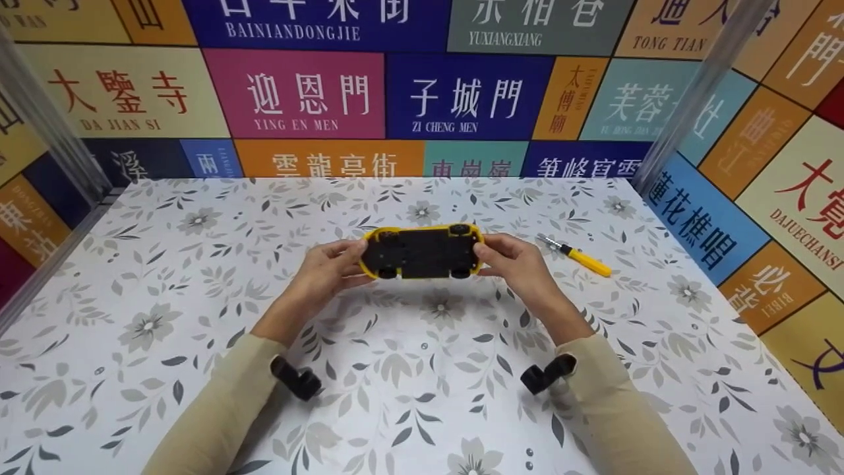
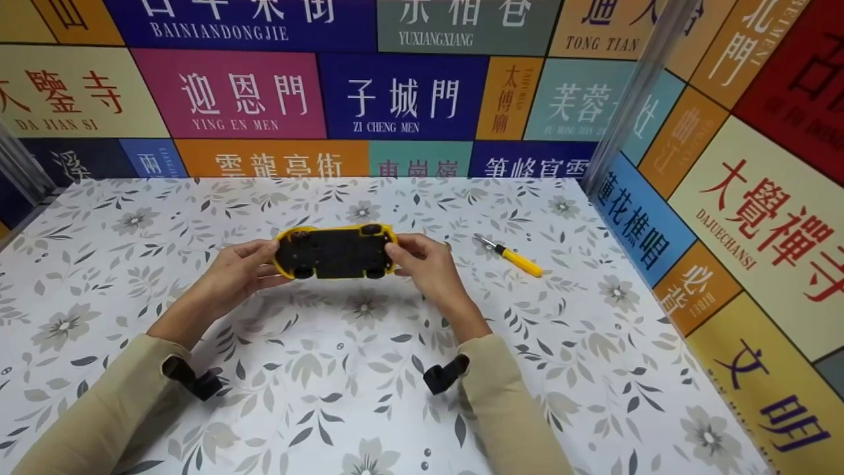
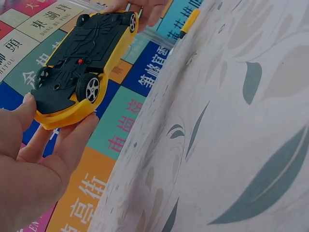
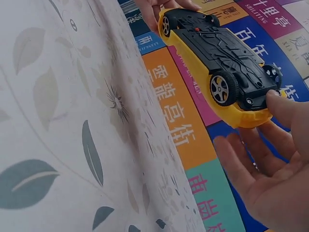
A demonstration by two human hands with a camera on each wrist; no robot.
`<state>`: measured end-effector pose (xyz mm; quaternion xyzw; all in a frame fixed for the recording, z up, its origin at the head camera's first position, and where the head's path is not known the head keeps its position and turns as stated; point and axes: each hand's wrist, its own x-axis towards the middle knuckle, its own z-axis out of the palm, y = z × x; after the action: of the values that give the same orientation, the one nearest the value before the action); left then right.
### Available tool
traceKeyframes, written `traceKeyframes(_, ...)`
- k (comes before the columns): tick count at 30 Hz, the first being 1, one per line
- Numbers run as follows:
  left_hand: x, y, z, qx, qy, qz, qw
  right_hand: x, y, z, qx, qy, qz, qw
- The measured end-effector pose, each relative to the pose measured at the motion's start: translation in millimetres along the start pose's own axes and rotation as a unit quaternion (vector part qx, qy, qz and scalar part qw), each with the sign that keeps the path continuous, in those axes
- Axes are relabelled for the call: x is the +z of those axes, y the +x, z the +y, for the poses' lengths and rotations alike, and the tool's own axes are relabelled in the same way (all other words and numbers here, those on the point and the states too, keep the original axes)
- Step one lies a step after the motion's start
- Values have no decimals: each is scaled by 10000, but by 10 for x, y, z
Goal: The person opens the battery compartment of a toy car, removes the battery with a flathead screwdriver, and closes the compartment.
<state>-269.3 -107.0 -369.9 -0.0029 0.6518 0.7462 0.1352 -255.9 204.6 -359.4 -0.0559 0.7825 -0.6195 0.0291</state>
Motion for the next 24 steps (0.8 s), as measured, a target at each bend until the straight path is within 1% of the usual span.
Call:
traceKeyframes(6, -17, 12, 7, -53, 10, 127, 9999, 37, -5, 9, -35, -43, -167, 9998)
traceKeyframes(15, -23, 6, 10, -37, -180, 30, 9998, 36, -13, 21, 4, 70, -183, 9998)
traceKeyframes(19, -28, 1, 19, 27, -157, 64, 9999, 30, -16, 18, 88, 112, -274, 9995)
traceKeyframes(24, -41, -14, 34, 189, -250, -31, 9995, 23, -23, 13, 242, -2, -475, 9986)
